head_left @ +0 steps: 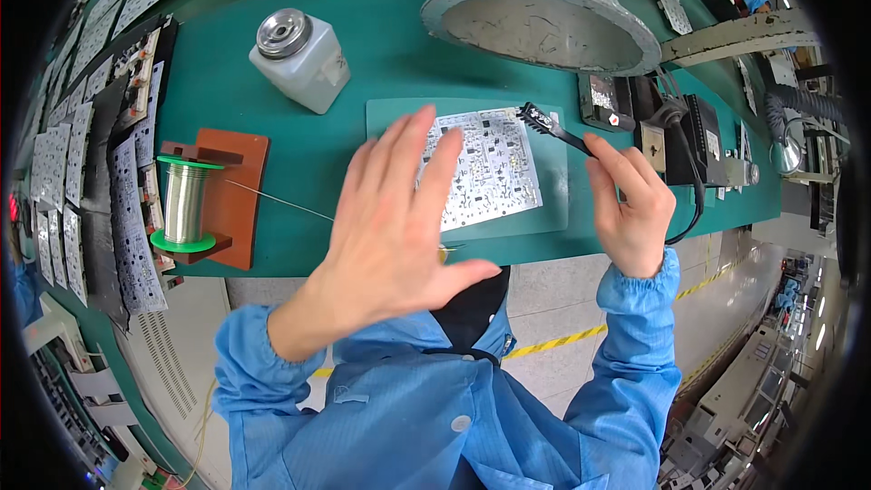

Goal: Soldering electronic components onto a printed circuit board at a manual assembly station.

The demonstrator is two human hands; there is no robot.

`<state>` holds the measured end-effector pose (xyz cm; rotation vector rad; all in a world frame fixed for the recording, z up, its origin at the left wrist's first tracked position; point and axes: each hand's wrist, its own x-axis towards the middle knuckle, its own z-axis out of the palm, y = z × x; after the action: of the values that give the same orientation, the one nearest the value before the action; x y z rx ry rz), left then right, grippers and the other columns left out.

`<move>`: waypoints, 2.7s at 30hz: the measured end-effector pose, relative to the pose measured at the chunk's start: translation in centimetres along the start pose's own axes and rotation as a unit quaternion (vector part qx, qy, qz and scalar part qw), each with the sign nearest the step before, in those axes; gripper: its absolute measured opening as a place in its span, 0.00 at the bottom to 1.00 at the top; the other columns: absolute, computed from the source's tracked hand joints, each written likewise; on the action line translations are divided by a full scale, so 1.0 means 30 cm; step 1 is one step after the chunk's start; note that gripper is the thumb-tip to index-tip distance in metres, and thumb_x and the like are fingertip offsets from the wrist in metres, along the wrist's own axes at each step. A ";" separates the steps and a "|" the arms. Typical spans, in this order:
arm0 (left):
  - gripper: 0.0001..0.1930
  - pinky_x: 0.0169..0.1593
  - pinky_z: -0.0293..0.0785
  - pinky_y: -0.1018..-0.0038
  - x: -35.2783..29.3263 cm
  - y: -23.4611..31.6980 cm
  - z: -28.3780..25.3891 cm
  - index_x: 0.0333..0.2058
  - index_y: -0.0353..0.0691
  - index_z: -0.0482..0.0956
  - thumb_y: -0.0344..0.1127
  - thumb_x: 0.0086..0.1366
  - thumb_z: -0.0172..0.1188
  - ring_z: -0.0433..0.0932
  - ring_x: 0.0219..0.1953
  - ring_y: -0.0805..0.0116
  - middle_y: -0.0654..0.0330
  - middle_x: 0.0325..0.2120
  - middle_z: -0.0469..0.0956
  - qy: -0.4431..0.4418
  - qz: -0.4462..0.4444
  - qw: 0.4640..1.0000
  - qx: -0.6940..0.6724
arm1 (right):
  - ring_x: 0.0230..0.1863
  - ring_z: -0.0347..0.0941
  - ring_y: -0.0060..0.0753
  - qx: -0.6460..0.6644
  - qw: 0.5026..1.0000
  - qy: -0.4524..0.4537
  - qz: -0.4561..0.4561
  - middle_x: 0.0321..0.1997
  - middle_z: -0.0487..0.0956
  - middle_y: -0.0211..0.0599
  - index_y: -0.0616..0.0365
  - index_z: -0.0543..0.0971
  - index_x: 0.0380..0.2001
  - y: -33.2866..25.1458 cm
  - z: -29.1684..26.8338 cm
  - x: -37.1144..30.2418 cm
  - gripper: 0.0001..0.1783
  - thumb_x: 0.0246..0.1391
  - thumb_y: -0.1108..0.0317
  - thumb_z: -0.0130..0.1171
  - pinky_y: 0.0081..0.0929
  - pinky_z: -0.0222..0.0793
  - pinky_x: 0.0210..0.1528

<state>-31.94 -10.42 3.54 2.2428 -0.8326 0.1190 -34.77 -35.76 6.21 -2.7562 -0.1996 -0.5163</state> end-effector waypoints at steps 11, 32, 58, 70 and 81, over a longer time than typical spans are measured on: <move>0.51 0.53 0.63 0.56 0.062 -0.034 0.003 0.57 0.30 0.63 0.42 0.32 0.76 0.67 0.54 0.50 0.46 0.53 0.67 -0.060 0.033 0.997 0.046 | 0.21 0.66 0.28 0.082 0.995 -0.024 -0.045 0.21 0.71 0.35 0.61 0.83 0.40 0.073 0.001 0.049 0.13 0.48 0.78 0.63 0.24 0.60 0.23; 0.51 0.49 0.63 0.57 0.128 0.343 0.172 0.57 0.32 0.64 0.34 0.29 0.76 0.69 0.52 0.47 0.45 0.53 0.67 -0.094 0.250 0.963 -0.038 | 0.19 0.66 0.32 -0.015 0.993 0.116 0.015 0.20 0.71 0.34 0.58 0.84 0.35 0.127 -0.308 -0.373 0.17 0.35 0.79 0.67 0.28 0.60 0.22; 0.57 0.58 0.61 0.55 0.180 0.499 0.412 0.61 0.31 0.57 0.32 0.26 0.77 0.67 0.55 0.43 0.45 0.54 0.67 -0.172 0.330 0.927 -0.048 | 0.18 0.68 0.31 -0.026 0.952 0.209 0.223 0.19 0.72 0.32 0.52 0.85 0.35 0.310 -0.308 -0.737 0.13 0.41 0.75 0.67 0.27 0.61 0.19; 0.55 0.51 0.62 0.56 0.181 0.513 0.437 0.60 0.33 0.59 0.32 0.27 0.77 0.68 0.52 0.46 0.44 0.53 0.67 -0.172 0.334 0.925 -0.048 | 0.18 0.68 0.33 -0.035 0.936 0.245 0.250 0.18 0.70 0.31 0.52 0.85 0.34 0.287 -0.303 -0.760 0.14 0.39 0.74 0.67 0.28 0.60 0.19; 0.57 0.57 0.60 0.55 0.185 0.531 0.447 0.60 0.31 0.57 0.32 0.26 0.77 0.67 0.55 0.44 0.45 0.54 0.67 -0.205 0.339 0.918 -0.017 | 0.16 0.66 0.32 -0.043 0.928 0.261 0.264 0.16 0.69 0.33 0.53 0.85 0.34 0.259 -0.270 -0.781 0.13 0.40 0.74 0.67 0.28 0.59 0.18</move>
<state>-39.19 -30.64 5.14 1.8717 -1.8030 -0.0481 -57.57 -47.58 2.34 -2.4769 0.6825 -1.0742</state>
